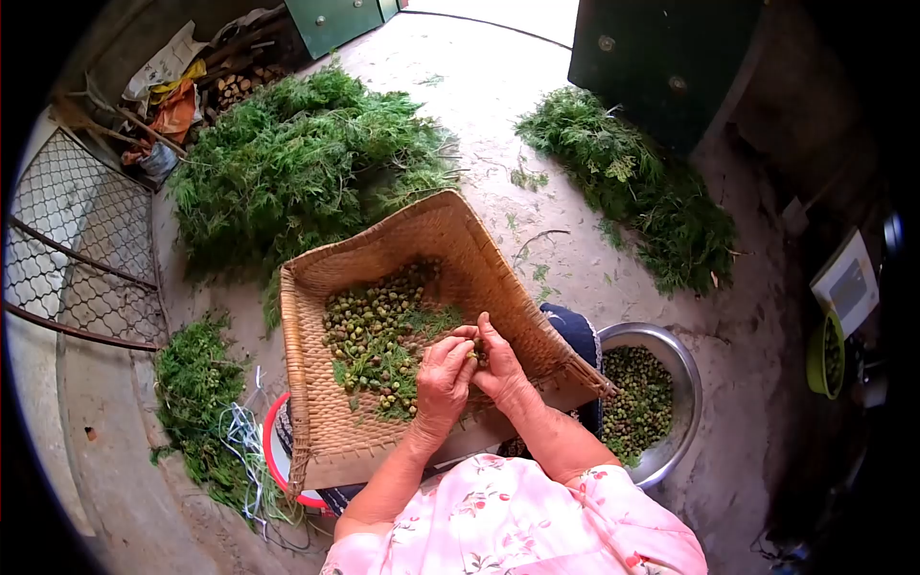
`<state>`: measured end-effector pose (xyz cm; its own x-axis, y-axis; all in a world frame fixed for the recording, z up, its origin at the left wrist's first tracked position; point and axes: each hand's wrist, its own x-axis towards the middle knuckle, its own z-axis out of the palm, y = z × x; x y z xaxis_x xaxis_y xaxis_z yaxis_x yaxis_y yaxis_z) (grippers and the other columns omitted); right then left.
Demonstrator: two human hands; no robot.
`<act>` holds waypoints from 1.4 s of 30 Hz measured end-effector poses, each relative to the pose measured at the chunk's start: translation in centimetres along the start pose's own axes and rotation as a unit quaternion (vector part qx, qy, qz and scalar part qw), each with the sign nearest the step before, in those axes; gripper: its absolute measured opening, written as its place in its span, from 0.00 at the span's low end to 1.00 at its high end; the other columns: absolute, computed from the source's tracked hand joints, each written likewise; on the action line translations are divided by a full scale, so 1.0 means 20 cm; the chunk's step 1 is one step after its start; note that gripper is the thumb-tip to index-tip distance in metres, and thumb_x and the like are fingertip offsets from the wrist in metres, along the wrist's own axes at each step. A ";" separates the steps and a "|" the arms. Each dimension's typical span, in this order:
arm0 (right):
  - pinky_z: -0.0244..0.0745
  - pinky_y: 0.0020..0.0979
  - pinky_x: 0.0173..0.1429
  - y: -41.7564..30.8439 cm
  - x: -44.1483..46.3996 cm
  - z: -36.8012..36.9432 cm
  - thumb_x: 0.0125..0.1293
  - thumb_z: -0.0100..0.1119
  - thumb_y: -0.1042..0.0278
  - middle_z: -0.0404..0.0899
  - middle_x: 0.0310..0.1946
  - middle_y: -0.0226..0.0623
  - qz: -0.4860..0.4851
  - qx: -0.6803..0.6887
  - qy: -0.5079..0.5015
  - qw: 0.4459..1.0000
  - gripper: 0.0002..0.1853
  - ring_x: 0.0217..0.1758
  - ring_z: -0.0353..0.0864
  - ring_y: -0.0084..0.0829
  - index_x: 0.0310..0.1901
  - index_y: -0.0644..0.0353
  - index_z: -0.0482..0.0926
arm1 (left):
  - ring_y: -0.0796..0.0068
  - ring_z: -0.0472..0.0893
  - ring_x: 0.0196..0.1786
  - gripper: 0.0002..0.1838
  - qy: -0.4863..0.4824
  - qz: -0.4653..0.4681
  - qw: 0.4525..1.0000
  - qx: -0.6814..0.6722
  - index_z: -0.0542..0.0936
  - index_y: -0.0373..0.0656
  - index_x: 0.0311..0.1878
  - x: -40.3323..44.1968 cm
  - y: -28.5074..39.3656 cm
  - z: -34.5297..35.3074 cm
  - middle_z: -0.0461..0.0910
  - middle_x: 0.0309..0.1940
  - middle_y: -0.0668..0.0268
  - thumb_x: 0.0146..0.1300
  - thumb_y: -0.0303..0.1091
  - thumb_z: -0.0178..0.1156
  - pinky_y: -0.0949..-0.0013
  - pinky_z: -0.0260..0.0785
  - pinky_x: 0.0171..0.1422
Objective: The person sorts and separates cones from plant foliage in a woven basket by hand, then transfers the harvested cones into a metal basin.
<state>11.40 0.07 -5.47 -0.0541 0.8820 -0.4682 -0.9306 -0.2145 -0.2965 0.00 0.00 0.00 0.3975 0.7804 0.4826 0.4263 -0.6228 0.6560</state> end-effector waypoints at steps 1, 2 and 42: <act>0.72 0.26 0.31 -0.02 -0.01 0.00 0.64 0.55 0.44 0.78 0.30 0.33 0.012 0.008 -0.014 1.000 0.21 0.32 0.76 0.26 0.37 0.58 0.79 | 0.61 0.78 0.47 0.13 0.025 -0.018 0.999 -0.009 0.79 0.38 0.45 0.00 0.01 0.00 0.78 0.44 0.57 0.55 0.22 0.63 0.66 0.72 0.50; 0.69 0.25 0.25 -0.04 -0.03 -0.01 0.64 0.55 0.44 0.77 0.27 0.32 0.026 0.018 -0.027 0.999 0.21 0.28 0.76 0.26 0.36 0.57 0.79 | 0.60 0.78 0.46 0.13 0.049 -0.038 0.998 -0.016 0.79 0.38 0.44 -0.01 0.03 -0.01 0.78 0.43 0.58 0.54 0.22 0.62 0.66 0.72 0.50; 0.64 0.22 0.22 -0.06 -0.01 0.02 0.67 0.53 0.48 0.74 0.28 0.33 0.025 -0.065 -0.044 0.997 0.20 0.26 0.73 0.24 0.38 0.61 0.77 | 0.61 0.75 0.38 0.08 0.079 -0.113 0.985 0.104 0.80 0.41 0.39 -0.02 -0.30 0.01 0.78 0.32 0.63 0.56 0.30 0.62 0.63 0.69 0.44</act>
<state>12.27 0.34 -4.63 -0.1352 0.9008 -0.4126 -0.8721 -0.3059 -0.3820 -2.54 3.39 -4.13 0.1492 0.8886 0.4338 0.6533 -0.4179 0.6313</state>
